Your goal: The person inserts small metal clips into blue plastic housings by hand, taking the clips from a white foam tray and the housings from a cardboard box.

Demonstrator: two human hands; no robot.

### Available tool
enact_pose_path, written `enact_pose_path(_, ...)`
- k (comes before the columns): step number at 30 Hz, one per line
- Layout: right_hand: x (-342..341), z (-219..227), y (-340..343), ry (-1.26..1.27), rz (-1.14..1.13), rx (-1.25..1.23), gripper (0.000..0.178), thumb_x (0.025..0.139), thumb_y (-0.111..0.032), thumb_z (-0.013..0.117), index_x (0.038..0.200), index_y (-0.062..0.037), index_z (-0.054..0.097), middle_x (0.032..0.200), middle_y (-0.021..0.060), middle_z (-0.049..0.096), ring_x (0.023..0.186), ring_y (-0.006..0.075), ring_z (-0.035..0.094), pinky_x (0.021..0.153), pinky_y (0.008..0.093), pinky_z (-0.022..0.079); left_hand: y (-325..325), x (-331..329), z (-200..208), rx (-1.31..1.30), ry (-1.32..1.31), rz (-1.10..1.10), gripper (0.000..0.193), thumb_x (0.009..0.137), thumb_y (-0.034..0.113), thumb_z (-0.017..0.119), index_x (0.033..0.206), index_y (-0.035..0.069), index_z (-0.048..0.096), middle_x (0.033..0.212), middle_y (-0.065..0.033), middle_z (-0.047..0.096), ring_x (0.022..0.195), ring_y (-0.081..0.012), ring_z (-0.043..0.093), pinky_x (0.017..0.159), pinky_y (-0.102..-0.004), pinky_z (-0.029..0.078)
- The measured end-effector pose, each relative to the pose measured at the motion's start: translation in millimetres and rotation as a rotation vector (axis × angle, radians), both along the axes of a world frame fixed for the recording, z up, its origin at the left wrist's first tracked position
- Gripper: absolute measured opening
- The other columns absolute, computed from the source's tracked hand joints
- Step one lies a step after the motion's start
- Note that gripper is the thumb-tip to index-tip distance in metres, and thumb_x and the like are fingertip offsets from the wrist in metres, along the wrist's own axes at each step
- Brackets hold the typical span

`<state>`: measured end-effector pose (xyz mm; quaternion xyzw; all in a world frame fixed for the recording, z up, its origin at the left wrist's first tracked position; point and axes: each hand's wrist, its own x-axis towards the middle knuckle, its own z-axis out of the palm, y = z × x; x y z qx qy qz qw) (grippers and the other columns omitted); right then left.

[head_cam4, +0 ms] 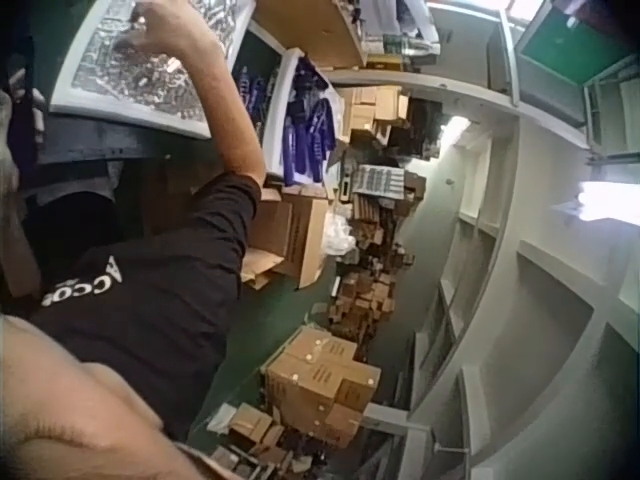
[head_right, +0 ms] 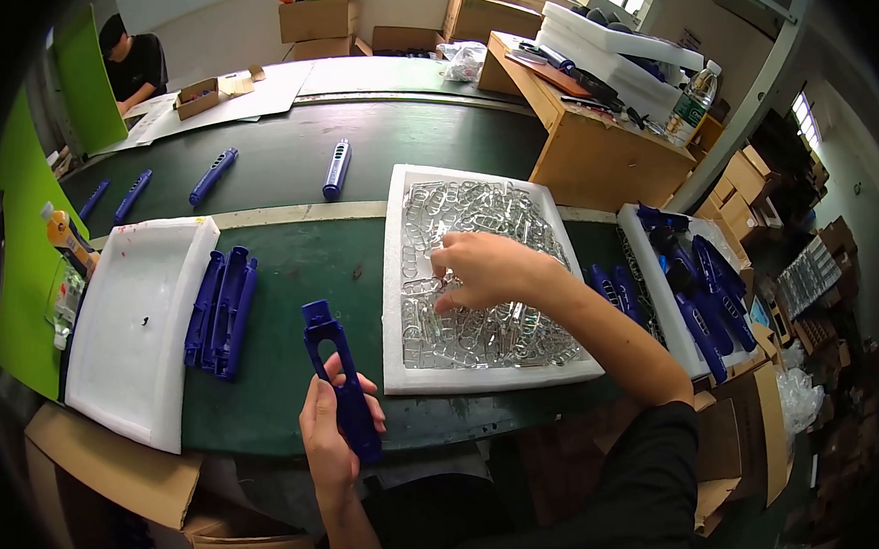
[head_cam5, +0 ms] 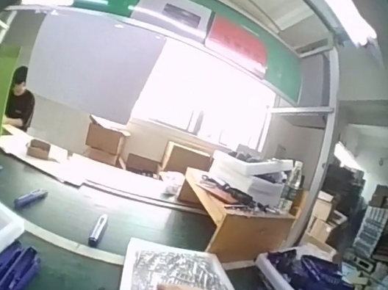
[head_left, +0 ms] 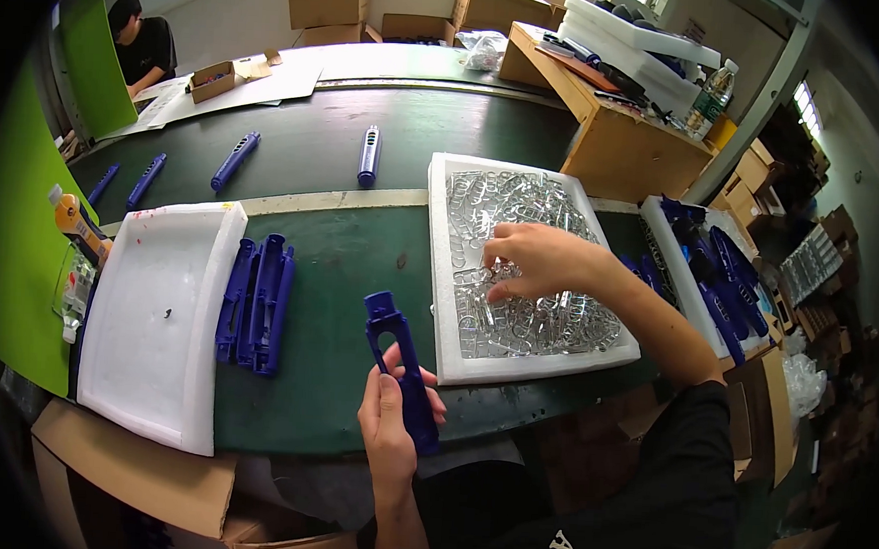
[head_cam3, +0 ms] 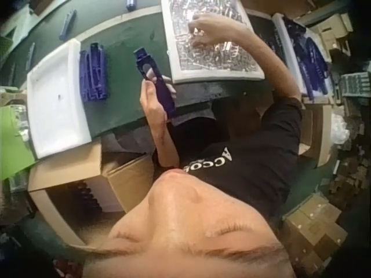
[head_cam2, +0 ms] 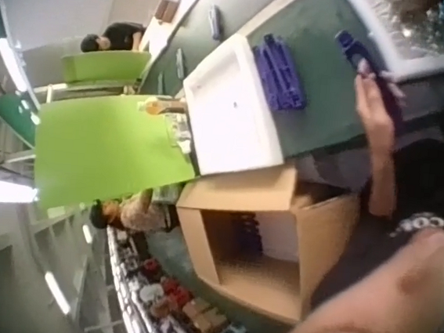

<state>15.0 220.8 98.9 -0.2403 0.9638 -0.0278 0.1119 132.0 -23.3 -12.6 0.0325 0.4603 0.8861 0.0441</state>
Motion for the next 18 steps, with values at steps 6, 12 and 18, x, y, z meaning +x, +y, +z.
enact_pose_path(6, 17, -13, 12, 0.148, 0.03, -0.273, 0.014, 0.083, -0.016, 0.077, 0.084, -0.0043, 0.071, 0.091, 0.0089, 0.061, 0.09, 0.0265, 0.062, 0.08, 0.0377, 0.051, -9, -3, -2, -0.03, 0.009, -0.016, 0.048, 0.109, 0.025, 0.034, 0.149, 0.0, 0.035, 0.111, -0.0166, 0.062, 0.078, -0.0171, 0.064, 0.063, -0.0262, 0.049)
enact_pose_path(12, 22, -19, 17, 0.247, 0.069, -0.324, 0.02, 0.081, -0.017, 0.079, 0.095, -0.0056, 0.071, 0.093, 0.0084, 0.061, 0.1, 0.026, 0.06, 0.09, 0.0389, 0.049, -10, -4, 4, 0.047, 0.015, -0.042, 0.05, 0.109, 0.03, 0.032, 0.152, 0.005, 0.03, 0.109, -0.0177, 0.062, 0.074, -0.0181, 0.067, 0.051, -0.0239, 0.051)
enact_pose_path(18, 19, -12, 16, 0.099, 0.072, -0.198, 0.027, 0.075, -0.021, 0.084, 0.094, -0.0062, 0.072, 0.101, 0.0076, 0.06, 0.107, 0.0271, 0.057, 0.096, 0.0376, 0.046, -12, -5, 0, 0.085, 0.016, -0.064, 0.049, 0.109, 0.031, 0.031, 0.151, 0.005, 0.032, 0.104, -0.0177, 0.063, 0.07, -0.0184, 0.066, 0.048, -0.0234, 0.051)
